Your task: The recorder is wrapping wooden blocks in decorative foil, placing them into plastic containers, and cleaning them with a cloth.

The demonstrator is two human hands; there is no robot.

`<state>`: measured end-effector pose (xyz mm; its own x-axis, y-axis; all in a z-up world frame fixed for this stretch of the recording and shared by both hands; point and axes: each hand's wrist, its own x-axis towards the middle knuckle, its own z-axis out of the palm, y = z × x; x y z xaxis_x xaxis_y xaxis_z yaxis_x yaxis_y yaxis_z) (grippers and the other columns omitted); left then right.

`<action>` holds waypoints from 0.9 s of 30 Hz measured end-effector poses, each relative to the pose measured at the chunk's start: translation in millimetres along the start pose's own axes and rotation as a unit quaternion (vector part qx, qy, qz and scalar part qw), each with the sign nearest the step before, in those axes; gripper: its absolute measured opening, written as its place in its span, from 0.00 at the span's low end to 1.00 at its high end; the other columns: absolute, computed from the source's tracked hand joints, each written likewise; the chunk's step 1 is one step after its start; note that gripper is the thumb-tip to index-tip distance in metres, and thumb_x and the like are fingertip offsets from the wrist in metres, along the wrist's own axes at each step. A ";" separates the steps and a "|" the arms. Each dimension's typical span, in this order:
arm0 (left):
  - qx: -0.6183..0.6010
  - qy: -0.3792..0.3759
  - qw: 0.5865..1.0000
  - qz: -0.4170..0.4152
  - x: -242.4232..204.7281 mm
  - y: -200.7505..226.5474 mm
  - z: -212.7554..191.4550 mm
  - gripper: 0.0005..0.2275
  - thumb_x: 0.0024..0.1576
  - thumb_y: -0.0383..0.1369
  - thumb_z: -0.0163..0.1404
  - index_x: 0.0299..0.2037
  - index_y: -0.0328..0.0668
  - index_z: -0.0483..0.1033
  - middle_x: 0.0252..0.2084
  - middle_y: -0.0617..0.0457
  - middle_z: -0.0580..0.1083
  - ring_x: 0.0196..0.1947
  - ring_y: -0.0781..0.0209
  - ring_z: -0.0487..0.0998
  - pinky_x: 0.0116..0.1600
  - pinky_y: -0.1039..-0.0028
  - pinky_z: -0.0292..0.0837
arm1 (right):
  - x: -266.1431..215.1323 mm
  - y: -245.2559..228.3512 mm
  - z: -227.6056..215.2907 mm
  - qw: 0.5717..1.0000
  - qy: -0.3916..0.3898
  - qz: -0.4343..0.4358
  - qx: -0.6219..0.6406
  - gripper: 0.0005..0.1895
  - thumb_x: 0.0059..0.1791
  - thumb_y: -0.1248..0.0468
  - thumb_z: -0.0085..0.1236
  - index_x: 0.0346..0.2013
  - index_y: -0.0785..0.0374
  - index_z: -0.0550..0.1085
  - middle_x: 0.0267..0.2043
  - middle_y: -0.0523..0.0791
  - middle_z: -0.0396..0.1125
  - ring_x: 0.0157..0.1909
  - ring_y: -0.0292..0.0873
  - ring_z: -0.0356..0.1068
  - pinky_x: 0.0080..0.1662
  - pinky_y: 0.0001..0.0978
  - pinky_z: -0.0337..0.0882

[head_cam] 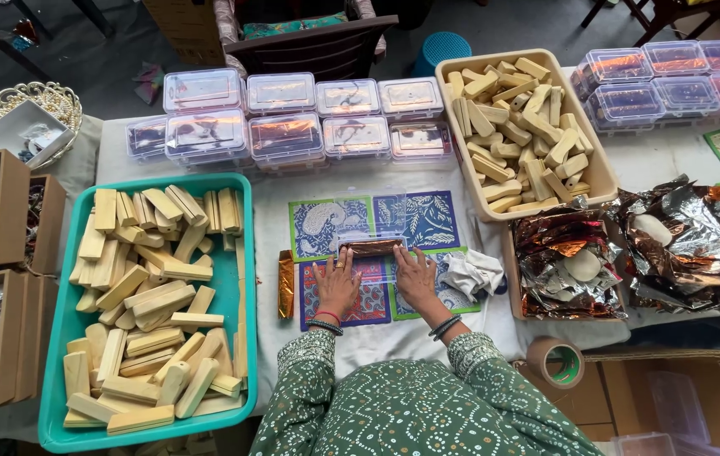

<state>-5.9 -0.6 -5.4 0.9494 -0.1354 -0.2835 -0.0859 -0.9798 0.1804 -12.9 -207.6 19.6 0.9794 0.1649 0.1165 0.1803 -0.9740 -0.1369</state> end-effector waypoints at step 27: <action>-0.008 0.040 0.997 0.066 -76.4 9.6 6.6 0.35 0.62 0.46 0.44 0.77 0.56 0.40 0.80 0.56 0.37 0.78 0.57 0.32 0.75 0.46 0.35 | 15.8 -22.0 -12.8 0.998 -0.008 -0.038 0.042 0.30 0.49 0.58 0.55 0.66 0.56 0.64 0.71 0.46 0.55 0.73 0.52 0.47 0.61 0.57 0.53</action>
<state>-81.3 -0.7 11.8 0.9513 -0.2495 -0.1810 -0.2064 -0.9518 0.2269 -2.6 -185.5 37.1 0.9638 0.2411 0.1140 0.2606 -0.9423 -0.2100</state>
